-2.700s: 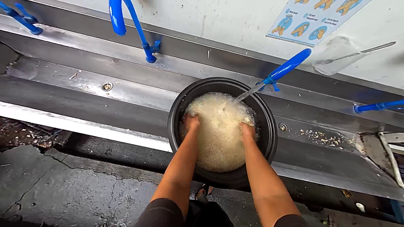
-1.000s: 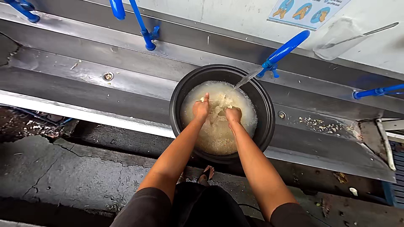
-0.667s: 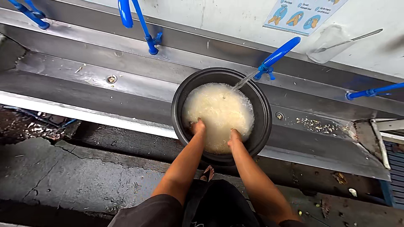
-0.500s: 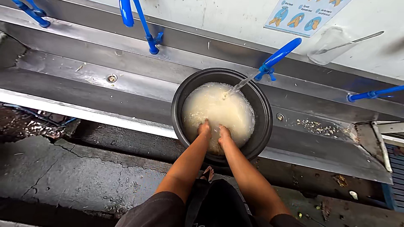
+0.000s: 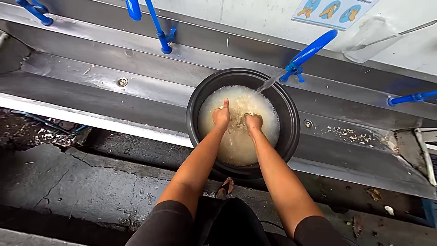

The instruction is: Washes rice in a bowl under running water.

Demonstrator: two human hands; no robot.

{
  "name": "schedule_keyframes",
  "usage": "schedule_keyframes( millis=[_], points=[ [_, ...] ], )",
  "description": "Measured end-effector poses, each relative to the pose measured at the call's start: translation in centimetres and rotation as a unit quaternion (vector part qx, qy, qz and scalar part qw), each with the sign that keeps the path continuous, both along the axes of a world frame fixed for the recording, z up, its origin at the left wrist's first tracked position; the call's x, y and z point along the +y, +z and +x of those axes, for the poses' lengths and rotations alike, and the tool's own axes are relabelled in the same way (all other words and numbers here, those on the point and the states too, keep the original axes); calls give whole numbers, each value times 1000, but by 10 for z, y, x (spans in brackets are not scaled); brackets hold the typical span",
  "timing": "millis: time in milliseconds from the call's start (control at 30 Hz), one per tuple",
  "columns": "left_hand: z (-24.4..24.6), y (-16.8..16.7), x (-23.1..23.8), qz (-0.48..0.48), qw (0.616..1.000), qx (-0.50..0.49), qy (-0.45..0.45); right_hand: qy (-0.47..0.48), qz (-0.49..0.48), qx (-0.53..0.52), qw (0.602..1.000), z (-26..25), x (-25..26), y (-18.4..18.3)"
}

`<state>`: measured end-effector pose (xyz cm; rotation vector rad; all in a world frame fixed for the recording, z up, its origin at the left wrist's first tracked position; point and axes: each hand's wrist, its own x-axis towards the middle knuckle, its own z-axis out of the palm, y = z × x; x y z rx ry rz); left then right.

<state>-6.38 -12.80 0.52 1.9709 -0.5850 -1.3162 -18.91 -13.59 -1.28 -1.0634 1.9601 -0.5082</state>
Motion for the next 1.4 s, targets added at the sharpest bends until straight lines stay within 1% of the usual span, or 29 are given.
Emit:
schedule_keyframes(
  millis=[67, 100, 133, 167, 233, 300, 367, 400, 467, 533, 600, 667, 733, 800, 867, 967, 1000, 1033, 1067, 1133, 1167, 1200, 1233, 1267, 1333, 1400],
  points=[
    [15, -4, 5, 1, 999, -52, 12, 6, -12, 83, 996, -26, -6, -19],
    [21, -10, 9, 12, 997, -70, 25, -12, 11, 108, 994, -39, -6, -26],
    [24, -19, 14, 30, 995, -76, 48, -46, 43, 106, 992, -49, -1, -30],
    [24, -28, 20, 51, 994, -62, 76, -96, 67, 67, 991, -56, 9, -31],
    [19, -52, 34, 84, 990, 22, 116, -214, 83, -69, 971, -55, 35, -29],
    [4, -70, 50, 115, 980, 68, 150, -265, 102, -167, 944, -42, 61, -22],
    [-17, -68, 59, 132, 968, 96, 192, -280, 124, -212, 928, -25, 76, -18],
    [-27, -64, 61, 138, 962, 109, 207, -277, 134, -223, 925, -17, 79, -17],
    [-38, -57, 60, 150, 957, 139, 205, -257, 143, -234, 927, 0, 79, -19],
    [-43, -59, 60, 146, 957, 178, 178, -219, 149, -242, 933, 11, 78, -23],
    [-46, -63, 57, 127, 964, 192, 137, -174, 137, -243, 944, 16, 74, -28],
    [-44, -53, 50, 102, 980, 156, 75, -118, 96, -219, 964, 19, 65, -25],
    [-41, -42, 43, 52, 992, 109, 34, -47, 39, -176, 982, 19, 53, -17],
    [-37, -37, 33, -1, 997, 77, 18, 1, 0, -133, 991, 19, 38, -6],
    [-31, -27, 25, -29, 999, 33, -23, 31, -18, -95, 995, 19, 24, 3],
    [-16, 2, 15, 7, 992, -75, -104, 72, -15, 29, 997, 11, 5, 5],
    [-8, 11, 10, 19, 988, -103, -116, 77, -12, 64, 995, 4, -1, 5],
    [1, 12, 3, 26, 985, -127, -117, 78, -15, 90, 993, -5, -6, 2],
    [10, 7, -3, 25, 982, -149, -112, 78, -24, 115, 990, -16, -12, -5],
    [30, -14, -10, 25, 978, -180, -100, 53, -43, 152, 986, -43, -22, -23],
    [38, -26, -12, 30, 979, -182, -82, 23, -49, 162, 985, -56, -26, -35],
    [42, -37, -13, 39, 983, -173, -55, -18, -50, 150, 987, -67, -27, -48],
    [42, -47, -13, 48, 987, -151, -24, -71, -47, 104, 991, -73, -25, -60],
    [40, -58, -13, 54, 991, -124, 12, -128, -44, 37, 990, -73, -21, -68],
    [31, -85, -16, 65, 992, -70, 83, -227, -46, -86, 969, -59, -13, -74],
    [20, -98, -17, 68, 990, -2, 121, -266, -27, -145, 952, -41, -9, -69]
  ],
)
